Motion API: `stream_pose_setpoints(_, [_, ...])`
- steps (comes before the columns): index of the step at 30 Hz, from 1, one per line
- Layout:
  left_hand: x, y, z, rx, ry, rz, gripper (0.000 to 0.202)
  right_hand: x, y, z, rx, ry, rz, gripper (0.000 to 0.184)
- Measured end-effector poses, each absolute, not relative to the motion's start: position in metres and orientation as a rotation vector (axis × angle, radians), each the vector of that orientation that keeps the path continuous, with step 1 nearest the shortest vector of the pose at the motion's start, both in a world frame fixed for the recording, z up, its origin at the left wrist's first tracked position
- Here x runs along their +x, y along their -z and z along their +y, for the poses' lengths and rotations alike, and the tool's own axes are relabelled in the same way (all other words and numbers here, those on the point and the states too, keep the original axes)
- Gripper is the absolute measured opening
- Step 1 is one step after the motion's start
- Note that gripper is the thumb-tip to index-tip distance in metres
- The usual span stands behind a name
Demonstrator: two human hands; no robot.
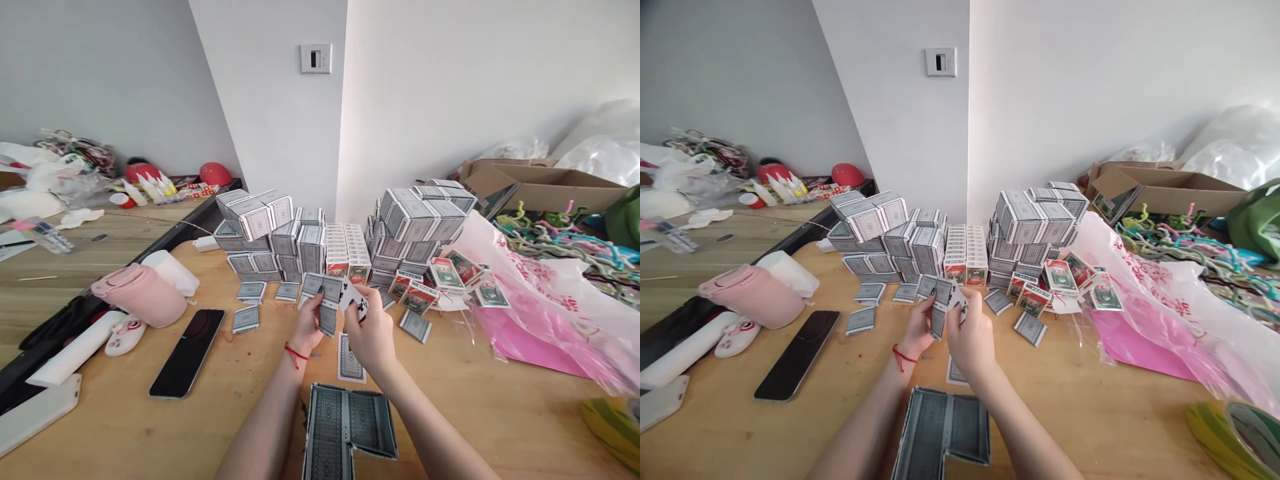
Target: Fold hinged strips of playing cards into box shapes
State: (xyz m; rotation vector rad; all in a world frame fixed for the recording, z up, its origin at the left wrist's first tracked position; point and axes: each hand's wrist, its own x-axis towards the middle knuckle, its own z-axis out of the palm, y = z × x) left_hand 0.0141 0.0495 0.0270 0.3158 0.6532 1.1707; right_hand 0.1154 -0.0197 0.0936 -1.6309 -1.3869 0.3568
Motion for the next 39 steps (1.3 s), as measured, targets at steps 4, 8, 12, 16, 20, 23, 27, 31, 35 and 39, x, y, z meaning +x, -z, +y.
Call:
stream_pose_setpoints(4, [0.014,-0.029,0.050,0.321,-1.194,0.668,0.012,0.122,-0.100,-0.016,-1.579,-0.687,-1.308,0.026])
stream_pose_setpoints(8, [0.014,-0.030,0.050,0.360,-1.238,0.717,0.014,0.132,-0.103,-0.011,-1.555,-0.929,-1.263,0.027])
stream_pose_setpoints(12, [0.014,-0.029,0.049,0.411,-1.293,0.742,0.017,0.143,-0.104,-0.007,-1.575,-1.060,-1.271,0.028])
stream_pose_setpoints(16, [0.014,-0.025,0.050,0.473,-1.318,0.802,0.019,0.153,-0.103,-0.005,-1.609,-1.106,-1.333,0.029])
stream_pose_setpoints(20, [0.014,-0.020,0.052,0.537,-1.323,0.839,0.021,0.160,-0.096,0.000,-1.542,-1.159,-1.261,0.019])
stream_pose_setpoints(23, [0.013,-0.018,0.053,0.585,-1.321,0.847,0.024,0.162,-0.090,0.004,-1.507,-1.111,-1.220,0.013])
stream_pose_setpoints(27, [0.013,-0.016,0.052,0.622,-1.329,0.859,0.027,0.162,-0.090,0.006,-1.597,-1.158,-1.263,0.017])
stream_pose_setpoints(31, [0.014,-0.013,0.052,0.650,-1.338,0.890,0.030,0.163,-0.095,0.005,-1.715,-1.141,-1.350,0.018])
stream_pose_setpoints(35, [0.013,-0.012,0.052,0.712,-1.330,0.899,0.030,0.167,-0.094,0.006,-1.800,-1.063,-1.464,0.016])
stream_pose_setpoints(39, [0.010,-0.013,0.051,0.777,-1.305,0.899,0.030,0.172,-0.089,0.008,-1.823,-1.106,-1.522,0.015])
